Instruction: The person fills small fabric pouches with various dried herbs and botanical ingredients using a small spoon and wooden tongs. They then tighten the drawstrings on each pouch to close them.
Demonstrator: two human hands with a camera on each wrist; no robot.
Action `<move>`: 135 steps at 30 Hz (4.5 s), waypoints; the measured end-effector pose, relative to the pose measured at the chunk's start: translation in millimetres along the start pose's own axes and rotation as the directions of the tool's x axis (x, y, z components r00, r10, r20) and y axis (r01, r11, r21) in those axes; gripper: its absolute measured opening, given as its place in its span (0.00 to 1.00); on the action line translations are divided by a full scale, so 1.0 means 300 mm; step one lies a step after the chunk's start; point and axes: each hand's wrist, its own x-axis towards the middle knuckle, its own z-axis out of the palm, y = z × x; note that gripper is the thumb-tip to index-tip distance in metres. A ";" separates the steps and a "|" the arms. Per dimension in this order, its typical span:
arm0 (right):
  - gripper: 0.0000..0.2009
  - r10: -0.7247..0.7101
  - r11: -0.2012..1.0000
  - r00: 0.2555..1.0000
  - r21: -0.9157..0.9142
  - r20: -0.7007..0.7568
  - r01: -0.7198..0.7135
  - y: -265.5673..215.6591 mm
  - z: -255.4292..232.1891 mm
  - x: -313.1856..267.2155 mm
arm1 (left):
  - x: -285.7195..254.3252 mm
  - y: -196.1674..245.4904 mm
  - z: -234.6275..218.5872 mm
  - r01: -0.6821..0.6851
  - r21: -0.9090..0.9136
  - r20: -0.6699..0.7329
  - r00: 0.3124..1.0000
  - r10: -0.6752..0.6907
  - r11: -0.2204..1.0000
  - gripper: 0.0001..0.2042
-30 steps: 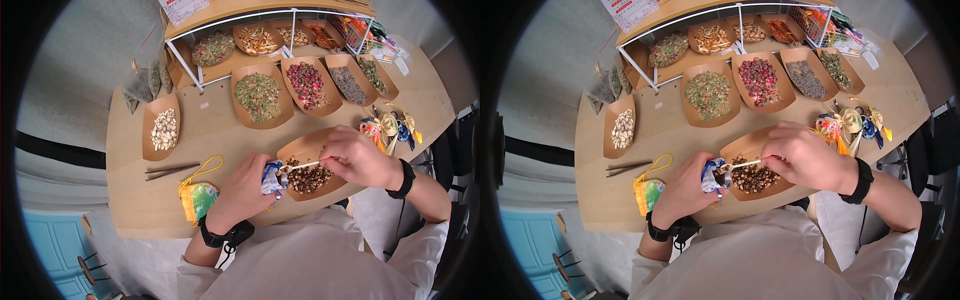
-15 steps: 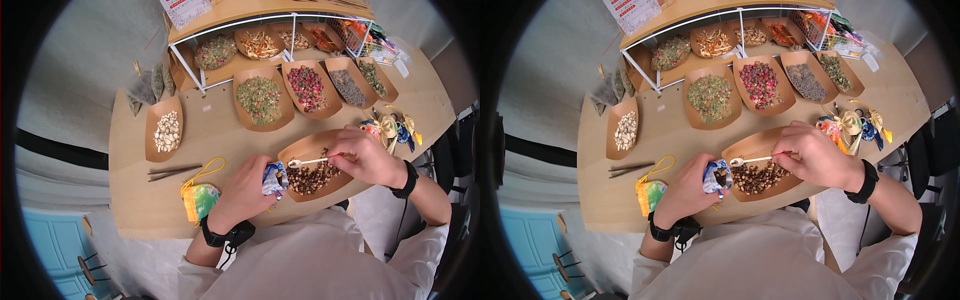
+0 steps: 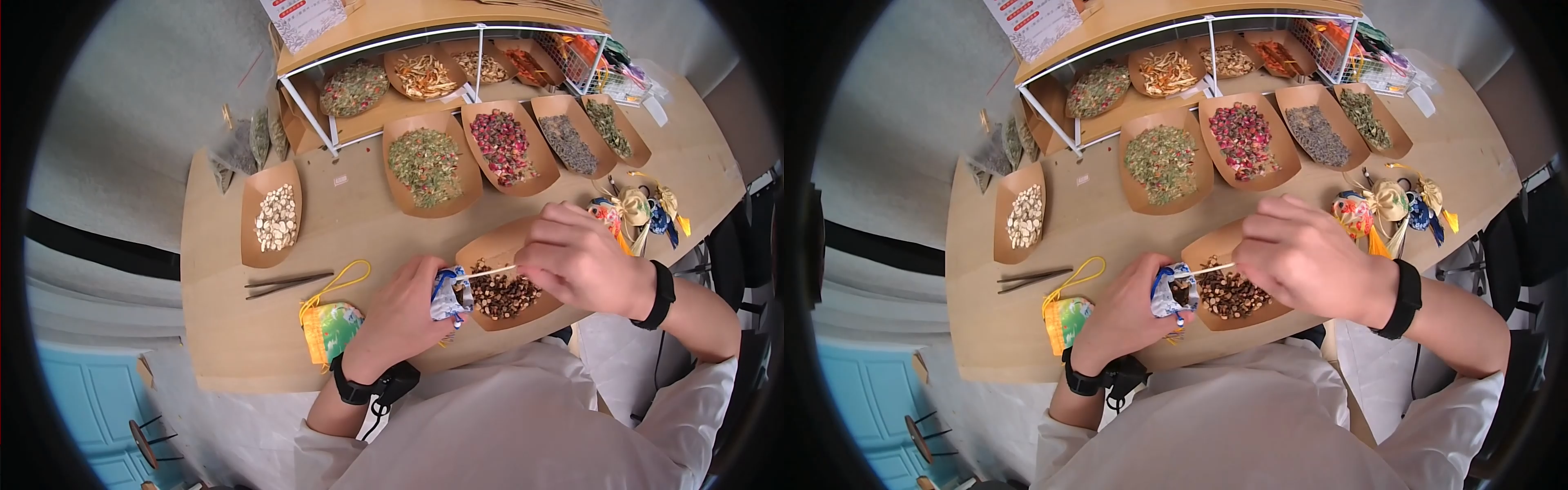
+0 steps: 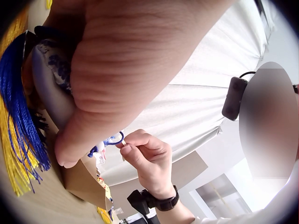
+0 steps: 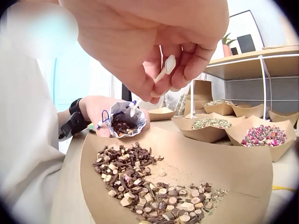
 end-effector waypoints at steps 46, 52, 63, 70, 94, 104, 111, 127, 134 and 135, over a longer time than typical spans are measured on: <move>0.02 0.227 0.914 0.971 0.326 0.081 -0.241 0.071 0.013 -0.088 | 0.001 0.001 0.000 0.012 -0.008 0.003 1.000 -0.012 1.000 0.28; 0.07 -0.074 0.995 0.995 -0.068 -0.062 0.069 -0.019 0.031 -0.002 | -0.001 -0.013 0.003 0.005 -0.046 -0.001 1.000 -0.006 0.999 0.27; 0.05 0.090 0.989 0.981 -0.098 -0.172 -0.108 -0.057 -0.074 -0.079 | -0.010 0.009 -0.039 0.056 -0.050 0.018 0.998 -0.055 0.997 0.31; 0.05 0.197 0.980 0.943 0.063 -0.269 -0.187 -0.079 -0.075 -0.146 | -0.048 0.043 -0.093 0.126 -0.187 0.062 0.991 -0.116 0.974 0.34; 0.14 -0.182 0.971 0.961 -0.191 -0.210 0.142 -0.238 -0.163 0.050 | -0.037 0.013 0.033 -0.443 -0.596 -0.197 0.889 0.413 0.669 0.31; 0.10 -0.136 0.991 0.991 0.004 -0.013 0.136 -0.211 -0.096 0.131 | -0.074 -0.009 0.042 -0.306 -0.684 -0.048 0.925 0.377 0.662 0.37; 0.08 -0.021 0.986 0.992 0.164 0.121 0.001 -0.195 -0.111 0.167 | -0.086 0.012 0.005 -0.139 -0.561 0.205 0.932 0.300 0.816 0.39; 0.03 0.053 0.993 0.997 0.100 0.057 -0.059 -0.182 -0.108 0.184 | -0.071 0.018 0.042 -0.288 -0.492 -0.185 0.957 0.225 0.822 0.34; 0.05 0.105 0.983 0.994 0.149 0.043 -0.110 -0.185 -0.174 0.178 | -0.062 0.011 0.052 -0.312 -0.583 -0.169 0.950 0.263 0.750 0.31; 0.06 0.078 0.985 0.997 0.152 0.024 -0.080 -0.189 -0.187 0.177 | -0.052 0.008 0.046 -0.358 -0.546 -0.169 0.932 0.319 0.758 0.31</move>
